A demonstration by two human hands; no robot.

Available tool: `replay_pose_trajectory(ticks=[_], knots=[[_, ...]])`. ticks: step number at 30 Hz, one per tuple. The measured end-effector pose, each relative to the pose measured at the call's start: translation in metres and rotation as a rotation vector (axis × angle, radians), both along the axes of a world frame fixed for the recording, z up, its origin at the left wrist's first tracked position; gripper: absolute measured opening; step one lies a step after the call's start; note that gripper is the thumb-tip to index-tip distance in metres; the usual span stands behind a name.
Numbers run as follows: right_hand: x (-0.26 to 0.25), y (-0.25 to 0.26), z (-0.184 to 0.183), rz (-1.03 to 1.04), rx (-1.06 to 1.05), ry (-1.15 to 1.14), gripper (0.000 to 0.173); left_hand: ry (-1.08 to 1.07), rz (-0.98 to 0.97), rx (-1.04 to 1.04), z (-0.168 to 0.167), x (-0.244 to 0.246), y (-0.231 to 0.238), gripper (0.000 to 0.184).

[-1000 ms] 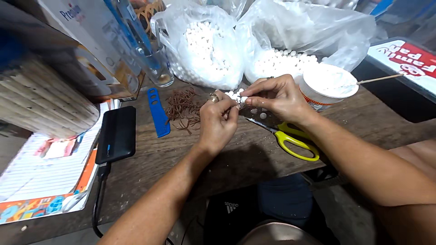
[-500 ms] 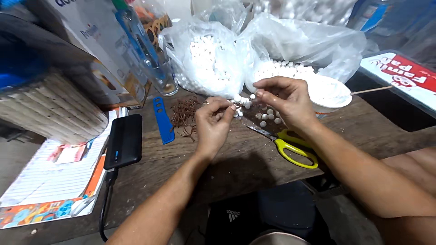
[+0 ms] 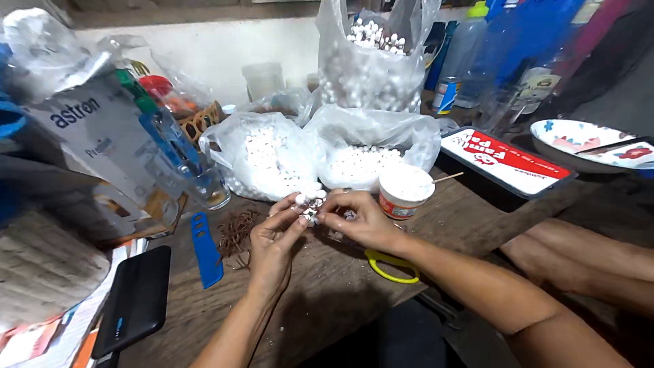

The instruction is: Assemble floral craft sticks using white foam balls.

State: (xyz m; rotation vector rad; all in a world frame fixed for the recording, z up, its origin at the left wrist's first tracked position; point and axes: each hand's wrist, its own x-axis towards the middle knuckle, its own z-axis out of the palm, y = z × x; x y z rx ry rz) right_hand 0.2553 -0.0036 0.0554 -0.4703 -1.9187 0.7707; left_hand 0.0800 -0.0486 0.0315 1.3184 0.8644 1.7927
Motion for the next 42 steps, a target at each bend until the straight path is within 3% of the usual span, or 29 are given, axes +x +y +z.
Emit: replay_pose_trajectory(ticks=[4, 8, 10, 12, 14, 16, 20, 22, 25, 30, 34, 39, 42], knots=[[0.035, -0.002, 0.035, -0.254, 0.593, 0.074, 0.01, 0.091, 0.015, 0.018, -0.003, 0.0, 0.002, 0.019], [0.06, 0.03, 0.11, -0.543, 0.854, 0.17, 0.017, 0.162, 0.026, -0.019, -0.005, 0.001, 0.002, 0.018], [0.062, 0.072, 0.152, -0.713, 0.753, 0.177, 0.019, 0.187, 0.034, -0.022, -0.006, -0.001, 0.003, 0.016], [0.066, 0.117, 0.192, -0.829, 0.444, 0.043, 0.021, 0.2, 0.047, -0.035, -0.007, -0.002, 0.003, 0.016], [0.074, 0.15, 0.219, -0.809, 0.086, -0.161, 0.037, 0.215, 0.068, -0.061, -0.007, -0.005, 0.002, 0.015], [0.08, 0.161, 0.225, -0.803, -0.017, -0.216, 0.043, 0.216, 0.098, -0.086, -0.006, -0.007, 0.003, 0.017], [0.068, 0.113, 0.198, -0.679, 0.127, -0.038, 0.01, 0.209, 0.184, -0.154, -0.001, -0.011, 0.002, 0.021], [0.053, 0.074, 0.163, -0.485, 0.234, -0.09, 0.011, 0.21, 0.233, -0.163, 0.0, -0.019, 0.004, 0.023], [0.023, 0.027, 0.098, -0.217, 0.407, -0.257, 0.027, 0.197, 0.338, -0.118, 0.008, -0.033, 0.012, 0.023], [-0.027, 0.033, 0.018, -0.032, 0.189, -0.443, 0.016, 0.189, 0.477, -0.059, 0.016, -0.066, 0.021, 0.023], [-0.062, 0.039, 0.004, 0.041, 0.149, -0.644, 0.016, 0.137, 0.558, -0.039, 0.026, -0.08, 0.021, 0.021], [-0.09, 0.04, 0.007, -0.015, 0.094, -0.937, 0.018, 0.204, 0.578, -0.008, 0.024, -0.075, 0.02, 0.022], [-0.092, 0.041, 0.006, -0.058, 0.081, -0.951, 0.017, 0.228, 0.565, 0.007, 0.024, -0.07, 0.02, 0.022]])
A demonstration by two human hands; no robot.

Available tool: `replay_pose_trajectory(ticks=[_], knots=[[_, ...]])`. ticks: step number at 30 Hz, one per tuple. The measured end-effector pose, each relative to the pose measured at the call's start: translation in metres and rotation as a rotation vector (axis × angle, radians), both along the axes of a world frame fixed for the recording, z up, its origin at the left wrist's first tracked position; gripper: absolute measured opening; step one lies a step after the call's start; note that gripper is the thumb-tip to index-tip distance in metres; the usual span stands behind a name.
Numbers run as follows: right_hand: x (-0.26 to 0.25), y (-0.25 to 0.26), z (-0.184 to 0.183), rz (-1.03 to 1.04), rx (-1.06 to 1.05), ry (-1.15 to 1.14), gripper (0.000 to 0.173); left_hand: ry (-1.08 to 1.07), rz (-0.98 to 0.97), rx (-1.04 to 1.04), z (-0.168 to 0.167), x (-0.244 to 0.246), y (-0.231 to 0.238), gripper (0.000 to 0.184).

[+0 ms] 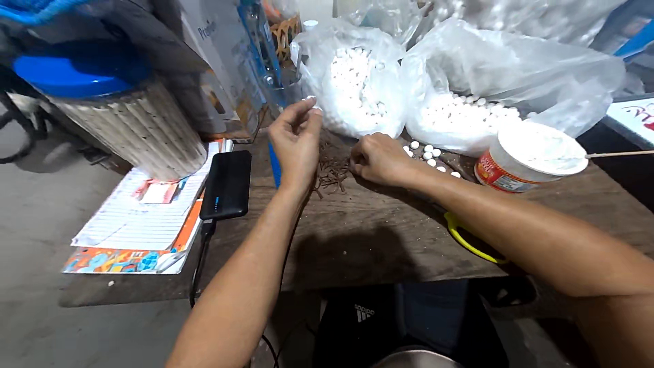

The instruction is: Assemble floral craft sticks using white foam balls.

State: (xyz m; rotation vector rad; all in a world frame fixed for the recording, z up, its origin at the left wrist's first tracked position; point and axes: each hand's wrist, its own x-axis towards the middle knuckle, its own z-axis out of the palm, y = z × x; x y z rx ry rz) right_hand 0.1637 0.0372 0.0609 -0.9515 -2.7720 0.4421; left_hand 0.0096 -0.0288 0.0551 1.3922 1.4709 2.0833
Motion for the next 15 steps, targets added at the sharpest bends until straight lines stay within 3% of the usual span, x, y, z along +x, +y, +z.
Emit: replay_pose_trajectory(ticks=[4, 7, 15], knots=[[0.024, 0.007, 0.006, -0.054, -0.075, 0.32, 0.015, -0.001, -0.008, 0.028, -0.001, 0.001, -0.001, 0.021], [0.039, 0.006, 0.01, -0.116, -0.243, 0.521, 0.009, 0.006, -0.024, 0.045, 0.0, 0.006, -0.002, 0.02], [0.044, -0.001, 0.008, -0.163, -0.574, 0.781, 0.01, 0.132, -0.094, -0.003, -0.012, 0.019, -0.007, 0.021]])
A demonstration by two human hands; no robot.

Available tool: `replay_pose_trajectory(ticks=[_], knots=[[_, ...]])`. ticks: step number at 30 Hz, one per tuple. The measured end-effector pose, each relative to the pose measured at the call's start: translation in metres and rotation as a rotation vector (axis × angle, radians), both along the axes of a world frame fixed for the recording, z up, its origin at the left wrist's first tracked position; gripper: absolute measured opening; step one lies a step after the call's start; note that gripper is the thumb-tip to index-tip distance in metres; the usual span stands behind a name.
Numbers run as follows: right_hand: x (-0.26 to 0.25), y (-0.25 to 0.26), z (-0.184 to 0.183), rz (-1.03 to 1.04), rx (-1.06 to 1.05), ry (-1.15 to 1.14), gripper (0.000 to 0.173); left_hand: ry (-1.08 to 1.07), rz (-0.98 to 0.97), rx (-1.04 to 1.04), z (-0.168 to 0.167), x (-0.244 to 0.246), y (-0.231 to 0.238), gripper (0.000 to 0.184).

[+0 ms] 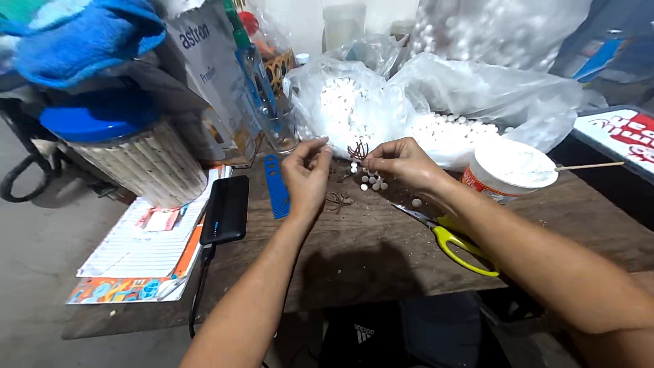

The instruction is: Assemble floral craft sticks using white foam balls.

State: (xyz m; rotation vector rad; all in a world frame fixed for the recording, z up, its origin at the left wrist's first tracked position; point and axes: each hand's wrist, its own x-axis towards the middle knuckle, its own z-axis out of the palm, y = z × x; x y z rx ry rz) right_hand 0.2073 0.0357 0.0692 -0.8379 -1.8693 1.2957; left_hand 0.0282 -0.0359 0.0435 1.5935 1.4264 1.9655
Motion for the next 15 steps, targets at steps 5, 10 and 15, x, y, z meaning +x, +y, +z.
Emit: replay_pose_trajectory(ticks=[5, 10, 15], knots=[[-0.004, 0.001, -0.005, 0.033, -0.108, 0.058, 0.014, 0.208, -0.275, -0.082, -0.005, -0.003, 0.001, 0.06], [0.002, 0.002, -0.001, 0.03, -0.105, 0.055, 0.018, 0.217, -0.088, -0.129, 0.004, -0.013, 0.002, 0.023], [0.005, 0.004, -0.001, 0.019, -0.194, 0.085, 0.02, 0.627, 0.111, -0.5, 0.022, -0.023, -0.007, 0.028]])
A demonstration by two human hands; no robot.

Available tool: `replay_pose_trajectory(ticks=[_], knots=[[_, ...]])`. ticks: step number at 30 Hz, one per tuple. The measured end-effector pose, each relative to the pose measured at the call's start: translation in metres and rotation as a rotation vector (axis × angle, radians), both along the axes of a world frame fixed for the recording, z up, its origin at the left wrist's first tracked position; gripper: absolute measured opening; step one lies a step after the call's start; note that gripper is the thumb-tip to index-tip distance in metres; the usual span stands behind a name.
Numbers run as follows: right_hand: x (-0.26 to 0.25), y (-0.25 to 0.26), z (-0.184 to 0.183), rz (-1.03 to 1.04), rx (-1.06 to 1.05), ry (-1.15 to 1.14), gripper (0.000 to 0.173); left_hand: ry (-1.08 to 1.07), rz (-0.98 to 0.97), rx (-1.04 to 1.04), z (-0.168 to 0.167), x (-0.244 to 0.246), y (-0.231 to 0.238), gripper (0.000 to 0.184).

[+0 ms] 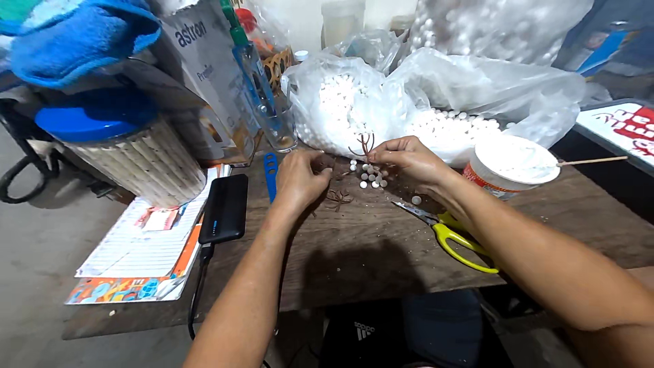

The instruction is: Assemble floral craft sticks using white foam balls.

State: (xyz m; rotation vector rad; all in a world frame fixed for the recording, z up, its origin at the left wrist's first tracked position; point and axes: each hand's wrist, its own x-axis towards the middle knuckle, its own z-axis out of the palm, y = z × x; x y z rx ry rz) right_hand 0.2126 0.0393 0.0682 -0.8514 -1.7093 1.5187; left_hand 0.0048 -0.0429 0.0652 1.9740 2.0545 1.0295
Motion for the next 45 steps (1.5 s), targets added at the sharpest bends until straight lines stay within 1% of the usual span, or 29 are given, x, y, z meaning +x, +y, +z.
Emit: replay_pose_trajectory(ticks=[1, 2, 3, 5, 6, 8, 10, 12, 13, 17, 19, 21, 23, 24, 26, 27, 28, 29, 31, 33, 35, 36, 37, 39, 41, 43, 45], knots=[[0.0, -0.001, 0.0, 0.001, -0.012, 0.006, 0.02, 0.023, -0.005, 0.043, -0.002, 0.002, -0.002, 0.031], [0.0, -0.001, 0.001, 0.008, -0.02, 0.016, 0.02, 0.016, -0.019, 0.137, -0.005, 0.006, -0.004, 0.03], [0.0, -0.001, 0.001, 0.018, -0.022, 0.029, 0.02, -0.029, -0.044, 0.255, -0.007, 0.012, -0.006, 0.024], [0.002, -0.003, 0.002, 0.023, -0.013, 0.05, 0.019, -0.226, -0.105, 0.451, -0.014, 0.028, -0.004, 0.008], [0.003, -0.005, 0.003, 0.019, -0.003, 0.054, 0.019, -0.357, -0.142, 0.485, -0.016, 0.037, -0.004, 0.005], [0.005, -0.013, 0.004, 0.011, 0.02, 0.049, 0.017, -0.683, -0.2, 0.443, -0.015, 0.057, -0.007, 0.005], [0.008, -0.017, 0.003, 0.019, 0.025, 0.057, 0.017, -0.974, -0.181, 0.316, -0.011, 0.07, -0.009, 0.013], [0.01, -0.018, 0.004, 0.026, 0.02, 0.082, 0.018, -1.146, -0.137, 0.28, -0.007, 0.078, -0.008, 0.015], [0.012, -0.019, 0.004, 0.024, 0.025, 0.091, 0.018, -1.168, -0.126, 0.3, -0.007, 0.08, -0.007, 0.015], [0.015, -0.026, 0.004, -0.038, 0.105, 0.117, 0.015, -1.005, -0.22, 0.449, -0.017, 0.085, -0.002, 0.014], [0.015, -0.029, 0.001, -0.082, 0.163, 0.12, 0.014, -0.92, -0.252, 0.498, -0.017, 0.088, -0.001, 0.013], [0.014, -0.031, 0.0, -0.126, 0.257, 0.105, 0.013, -0.849, -0.249, 0.494, -0.012, 0.092, -0.001, 0.011], [0.018, -0.035, -0.001, -0.162, 0.418, 0.017, 0.011, -0.814, -0.21, 0.47, -0.009, 0.094, 0.002, 0.005], [0.025, -0.04, -0.001, -0.17, 0.506, -0.056, 0.01, -0.805, -0.205, 0.456, -0.009, 0.094, 0.002, 0.005], [0.05, -0.056, -0.002, -0.191, 0.66, -0.155, 0.022, -0.828, -0.216, 0.439, -0.011, 0.094, 0.003, 0.007], [0.068, -0.066, -0.005, -0.229, 0.73, -0.16, 0.024, -0.86, -0.224, 0.431, -0.012, 0.094, 0.003, 0.007], [0.089, -0.074, -0.009, -0.276, 0.783, -0.138, 0.022, -0.894, -0.231, 0.413, -0.013, 0.094, 0.002, 0.006], [0.111, -0.08, -0.014, -0.321, 0.791, -0.111, 0.017, -0.922, -0.239, 0.385, -0.014, 0.093, 0.001, 0.006], [0.148, -0.084, -0.025, -0.416, 0.675, -0.079, 0.008, -0.917, -0.265, 0.338, -0.015, 0.091, -0.002, 0.008], [0.171, -0.082, -0.037, -0.489, 0.536, -0.095, 0.011, -0.875, -0.294, 0.34, -0.016, 0.09, -0.004, 0.008], [0.181, -0.084, -0.044, -0.544, 0.519, -0.149, 0.011, -0.829, -0.313, 0.342, -0.016, 0.09, -0.006, 0.006], [0.182, -0.089, -0.045, -0.55, 0.568, -0.198, 0.01, -0.805, -0.31, 0.346, -0.017, 0.091, -0.007, 0.005], [0.18, -0.093, -0.045, -0.526, 0.65, -0.255, 0.014, -0.779, -0.309, 0.356, -0.018, 0.091, -0.007, 0.004], [0.167, -0.1, -0.046, -0.449, 0.828, -0.381, 0.027, -0.71, -0.312, 0.381, -0.019, 0.091, -0.009, 0.007], [0.151, -0.105, -0.046, -0.36, 0.936, -0.537, 0.031, -0.659, -0.321, 0.391, -0.02, 0.092, -0.011, 0.008], [0.138, -0.103, -0.046, -0.264, 0.959, -0.704, 0.032, -0.64, -0.317, 0.407, -0.021, 0.093, -0.011, 0.008], [0.13, -0.099, -0.046, -0.206, 0.913, -0.798, 0.033, -0.649, -0.31, 0.432, -0.024, 0.094, -0.009, 0.008]])
